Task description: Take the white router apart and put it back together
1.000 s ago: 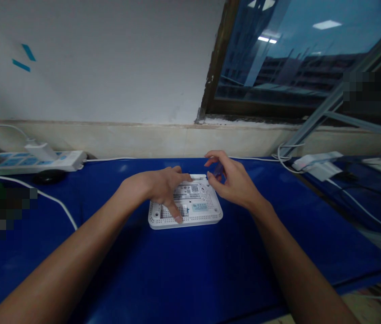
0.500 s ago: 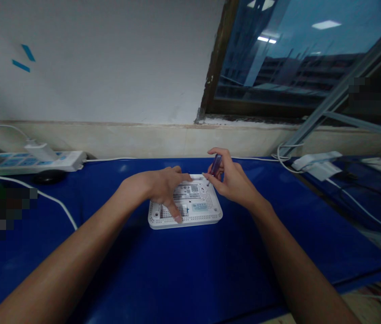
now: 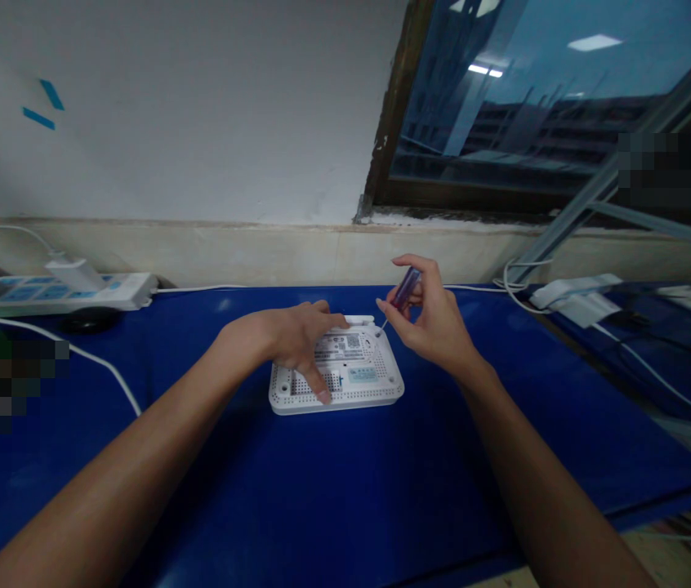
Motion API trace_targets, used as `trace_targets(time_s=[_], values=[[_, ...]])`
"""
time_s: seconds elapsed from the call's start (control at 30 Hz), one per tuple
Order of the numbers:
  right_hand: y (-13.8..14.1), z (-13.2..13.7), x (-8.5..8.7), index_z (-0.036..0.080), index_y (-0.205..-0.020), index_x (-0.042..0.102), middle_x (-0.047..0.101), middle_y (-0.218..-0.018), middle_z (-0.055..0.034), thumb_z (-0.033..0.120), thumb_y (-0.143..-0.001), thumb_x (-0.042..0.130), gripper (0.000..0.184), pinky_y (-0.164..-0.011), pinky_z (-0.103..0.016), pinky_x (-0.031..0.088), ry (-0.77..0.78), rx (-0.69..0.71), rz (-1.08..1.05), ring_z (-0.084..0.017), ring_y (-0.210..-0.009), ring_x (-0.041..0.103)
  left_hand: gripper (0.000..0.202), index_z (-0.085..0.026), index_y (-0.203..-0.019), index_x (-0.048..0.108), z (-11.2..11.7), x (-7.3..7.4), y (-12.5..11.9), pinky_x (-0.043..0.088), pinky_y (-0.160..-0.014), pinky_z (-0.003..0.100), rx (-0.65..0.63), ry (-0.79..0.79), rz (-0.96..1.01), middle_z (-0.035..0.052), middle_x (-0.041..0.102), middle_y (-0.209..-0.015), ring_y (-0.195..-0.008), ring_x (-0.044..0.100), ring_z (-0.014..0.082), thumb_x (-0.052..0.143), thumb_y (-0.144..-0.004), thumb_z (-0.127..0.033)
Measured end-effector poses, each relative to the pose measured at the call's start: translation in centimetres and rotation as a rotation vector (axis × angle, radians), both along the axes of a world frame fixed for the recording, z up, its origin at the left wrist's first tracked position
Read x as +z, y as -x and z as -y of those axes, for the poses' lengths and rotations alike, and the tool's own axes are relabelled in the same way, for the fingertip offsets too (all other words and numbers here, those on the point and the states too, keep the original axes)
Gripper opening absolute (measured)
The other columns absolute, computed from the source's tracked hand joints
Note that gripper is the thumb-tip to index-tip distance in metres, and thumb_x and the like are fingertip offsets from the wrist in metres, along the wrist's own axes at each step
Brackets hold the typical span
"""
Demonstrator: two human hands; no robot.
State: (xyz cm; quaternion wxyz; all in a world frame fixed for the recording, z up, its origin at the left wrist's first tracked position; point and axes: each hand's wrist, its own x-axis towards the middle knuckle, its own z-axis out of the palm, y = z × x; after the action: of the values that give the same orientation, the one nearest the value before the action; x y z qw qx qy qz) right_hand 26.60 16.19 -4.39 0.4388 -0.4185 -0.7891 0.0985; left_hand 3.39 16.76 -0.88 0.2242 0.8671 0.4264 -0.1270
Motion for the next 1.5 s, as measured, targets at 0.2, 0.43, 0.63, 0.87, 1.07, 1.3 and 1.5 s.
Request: trace_targets(time_s=[0.2, 0.43, 0.63, 0.87, 1.07, 1.3, 1.5], values=[[0.1, -0.2, 0.0, 0.027, -0.134, 0.043, 0.065, -0.083, 0.0002, 0.029, -0.083, 0.071, 0.058, -0.064, -0.034, 0.058, 0.009, -0.01, -0.141, -0.022, -0.076, 0.071, 0.116, -0.027, -0.153, 0.038, -0.4, -0.1, 0.6, 0.044, -0.104, 0.04, -0.015, -0.011, 0.068, 0.0125, 0.05, -0.146, -0.127, 0.053, 0.0343, 0.086, -0.055, -0.063], [0.3, -0.5, 0.2, 0.032, -0.13, 0.037, 0.064, -0.083, 0.0021, 0.034, -0.08, 0.077, 0.064, -0.059, -0.033, 0.06, 0.138, 0.081, -0.385, -0.02, -0.07, 0.07, 0.064, -0.018, -0.123, 0.071, -0.5, -1.1, -1.0, 0.046, -0.091, 0.033, -0.066, -0.257, 0.455, 0.0101, 0.072, -0.117, -0.107, 0.065, 0.0275, 0.08, -0.073, -0.058], [-0.1, -0.6, 0.5, 0.031, -0.128, 0.038, 0.063, -0.082, 0.0026, 0.032, -0.078, 0.077, 0.064, -0.054, -0.031, 0.058, 0.142, 0.089, -0.418, -0.018, -0.065, 0.068, 0.013, -0.018, -0.088, 0.08, -0.1, -2.6, -3.6, 0.049, -0.076, 0.027, 0.073, -0.245, 0.705, 0.0037, 0.079, -0.088, -0.078, 0.071, 0.0166, 0.068, -0.088, -0.024], [-4.0, -2.2, -0.1, 0.029, -0.131, 0.042, 0.063, -0.081, 0.0029, 0.027, -0.078, 0.074, 0.062, -0.059, -0.032, 0.055, 0.031, -0.083, -0.262, -0.018, -0.064, 0.066, 0.018, -0.017, -0.092, 0.079, -0.7, -3.1, -6.1, 0.051, -0.085, 0.033, -0.045, -0.412, 0.505, 0.0065, 0.078, -0.092, -0.089, 0.07, 0.0211, 0.061, -0.088, -0.019], [-9.7, -4.6, -2.7, 0.025, -0.132, 0.045, 0.061, -0.073, 0.0043, 0.023, -0.076, 0.068, 0.061, -0.053, -0.031, 0.05, 0.049, -0.258, -0.194, -0.019, -0.055, 0.063, 0.019, -0.018, -0.087, 0.078, -1.6, -3.3, -11.4, 0.052, -0.076, 0.036, -0.16, -0.421, 0.359, 0.009, 0.075, -0.089, -0.093, 0.069, 0.0278, 0.062, -0.081, -0.012], [-12.6, -5.9, -4.7, 0.024, -0.13, 0.046, 0.058, -0.065, 0.006, 0.023, -0.072, 0.068, 0.062, -0.051, -0.033, 0.047, 0.114, -0.34, -0.181, -0.02, -0.048, 0.059, 0.025, -0.018, -0.085, 0.076, -2.5, -3.9, -14.1, 0.05, -0.067, 0.034, -0.223, -0.406, 0.246, 0.0098, 0.074, -0.089, -0.087, 0.071, 0.0278, 0.059, -0.074, -0.004], [-12.5, -6.0, -4.9, 0.024, -0.133, 0.044, 0.055, -0.062, 0.0065, 0.022, -0.073, 0.066, 0.063, -0.052, -0.033, 0.046, 0.125, -0.323, -0.165, -0.019, -0.049, 0.059, 0.024, -0.019, -0.087, 0.075, -2.9, -4.8, -14.2, 0.049, -0.065, 0.031, -0.227, -0.395, 0.227, 0.0076, 0.074, -0.09, -0.085, 0.07, 0.0247, 0.06, -0.074, -0.006]])
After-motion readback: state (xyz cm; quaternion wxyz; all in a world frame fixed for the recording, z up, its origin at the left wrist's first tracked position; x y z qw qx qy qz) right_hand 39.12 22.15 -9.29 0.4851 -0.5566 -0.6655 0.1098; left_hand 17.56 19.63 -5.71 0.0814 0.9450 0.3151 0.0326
